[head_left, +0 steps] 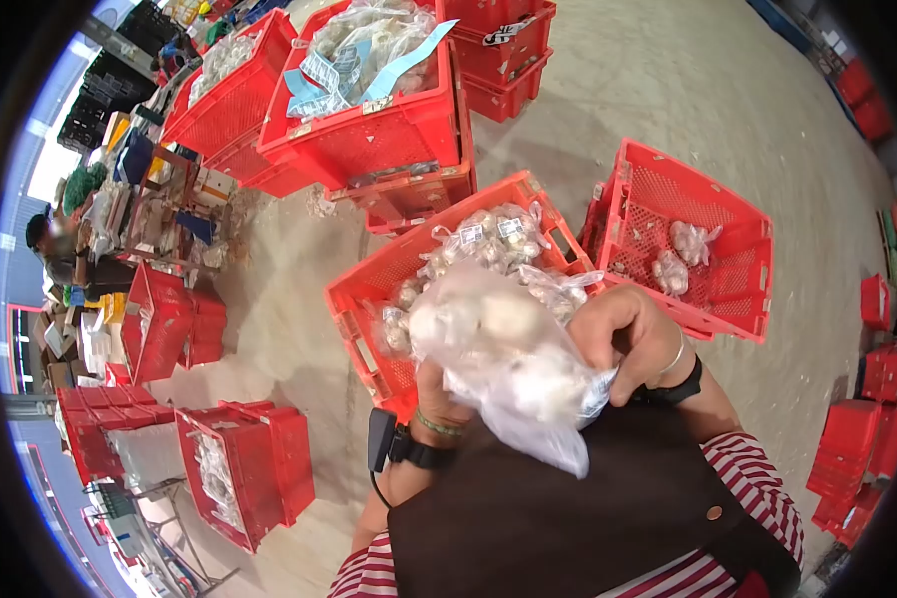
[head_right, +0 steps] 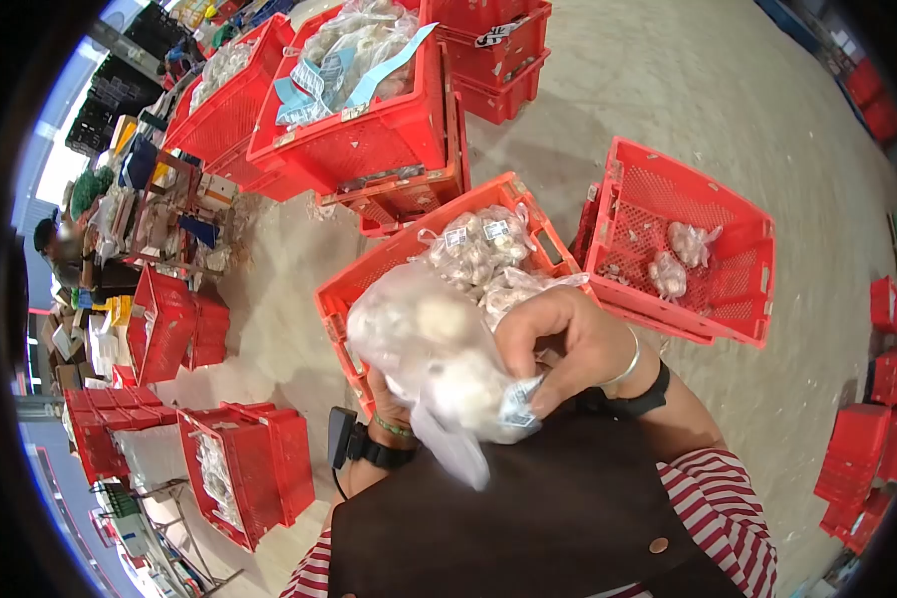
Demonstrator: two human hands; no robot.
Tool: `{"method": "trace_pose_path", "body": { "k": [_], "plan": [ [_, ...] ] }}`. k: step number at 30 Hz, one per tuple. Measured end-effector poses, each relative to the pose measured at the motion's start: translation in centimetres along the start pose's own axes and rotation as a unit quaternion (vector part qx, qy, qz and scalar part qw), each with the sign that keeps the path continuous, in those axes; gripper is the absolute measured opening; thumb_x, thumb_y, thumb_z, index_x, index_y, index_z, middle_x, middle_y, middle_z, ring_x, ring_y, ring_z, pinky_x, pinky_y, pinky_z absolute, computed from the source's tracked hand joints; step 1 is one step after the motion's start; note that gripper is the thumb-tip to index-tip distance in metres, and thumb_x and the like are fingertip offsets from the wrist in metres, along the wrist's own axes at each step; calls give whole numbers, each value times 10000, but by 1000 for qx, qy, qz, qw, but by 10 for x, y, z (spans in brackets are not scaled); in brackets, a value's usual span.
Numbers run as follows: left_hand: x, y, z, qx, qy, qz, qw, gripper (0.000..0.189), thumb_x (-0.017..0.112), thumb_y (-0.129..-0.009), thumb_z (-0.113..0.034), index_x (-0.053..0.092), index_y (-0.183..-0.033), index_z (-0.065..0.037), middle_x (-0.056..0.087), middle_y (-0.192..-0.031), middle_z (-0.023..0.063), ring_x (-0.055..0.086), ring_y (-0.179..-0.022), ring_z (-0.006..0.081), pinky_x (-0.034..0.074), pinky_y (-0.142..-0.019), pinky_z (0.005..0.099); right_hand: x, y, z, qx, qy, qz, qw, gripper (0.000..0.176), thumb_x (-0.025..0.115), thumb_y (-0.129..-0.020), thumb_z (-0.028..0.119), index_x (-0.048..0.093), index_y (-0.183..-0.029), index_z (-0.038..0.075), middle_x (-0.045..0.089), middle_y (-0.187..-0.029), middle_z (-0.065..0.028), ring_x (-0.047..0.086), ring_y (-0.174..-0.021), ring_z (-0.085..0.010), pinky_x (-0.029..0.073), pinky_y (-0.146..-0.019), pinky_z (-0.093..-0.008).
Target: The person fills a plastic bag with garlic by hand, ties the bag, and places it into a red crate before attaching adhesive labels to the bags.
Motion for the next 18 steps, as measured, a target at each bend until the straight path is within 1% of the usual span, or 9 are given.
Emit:
{"method": "trace_pose_path", "body": {
  "k": [1,3,4,5,7,8,12,15,18],
  "plan": [
    [-5,-2,-3,5,-34,-12,999,714,623,-781,-413,361,-1340,-55,468,-1299,148,487,-1166,305,420,-980,441,2,0,-10,-3,1,-3,1000,351,822,-654,211,580,-830,27,558,-734,5,521,-692,-90,396,-605,-237],
    [4,5,-11,23,-52,2,998,684,627,-781,-359,369,-1331,-46,482,-1275,149,501,-1144,293,432,-965,426,-36,17,-36,-42,-103,-291,950,491,742,-729,402,548,-965,18,576,-882,-42,542,-850,-125,423,-735,-255],
    [14,11,-17,42,-70,15,997,656,632,-780,-305,376,-1322,-38,495,-1251,150,516,-1122,280,444,-949,412,-28,15,-50,-8,-66,-306,950,694,656,-756,541,480,-1169,11,551,-1109,-85,503,-1070,-160,393,-914,-287],
    [25,15,-22,62,-86,29,994,630,636,-780,-251,384,-1313,-30,509,-1226,151,530,-1101,268,455,-933,397,-20,17,-51,-10,-64,-308,949,694,656,-756,541,480,-1169,11,551,-1109,-85,503,-1070,-160,393,-914,-287],
    [33,20,-27,79,-100,14,992,556,636,-759,-133,425,-1261,-19,539,-1178,134,546,-1075,232,459,-920,372,13,18,-84,162,-171,-224,946,811,646,-750,569,415,-1290,11,496,-1256,-95,448,-1187,-184,349,-1006,-314],
    [34,22,-31,93,-124,4,988,526,630,-746,-96,443,-1231,-17,555,-1156,124,556,-1056,221,464,-911,366,11,20,-96,168,-152,-162,960,851,699,-733,510,373,-1339,10,475,-1298,-87,438,-1199,-174,355,-1008,-331],
    [38,25,-47,140,-133,24,981,488,604,-694,-6,476,-1165,-10,591,-1103,102,580,-1007,197,466,-902,346,14,10,-88,151,-106,-124,975,821,783,-692,361,388,-1331,27,494,-1274,-70,467,-1166,-165,378,-986,-324],
    [31,27,-51,161,-149,61,974,534,590,-695,-30,451,-1211,-11,563,-1161,117,563,-1057,222,451,-928,363,-7,13,-70,66,-78,-240,965,767,820,-650,193,438,-1299,45,519,-1243,-58,489,-1141,-167,395,-969,-315],
    [25,27,-37,92,-142,6,985,580,605,-749,-158,405,-1277,-26,508,-1246,129,519,-1132,251,432,-954,392,4,0,-11,-42,211,-242,946,598,787,-645,112,545,-1189,59,587,-1140,-62,543,-1082,-176,435,-918,-315]
  ]
}}
Point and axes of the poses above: each hand's wrist, its own y-axis away from the middle knuckle, its own x-axis out of the palm, z = x × y, the point moved 9 cm from there along -y, towards the middle knuckle
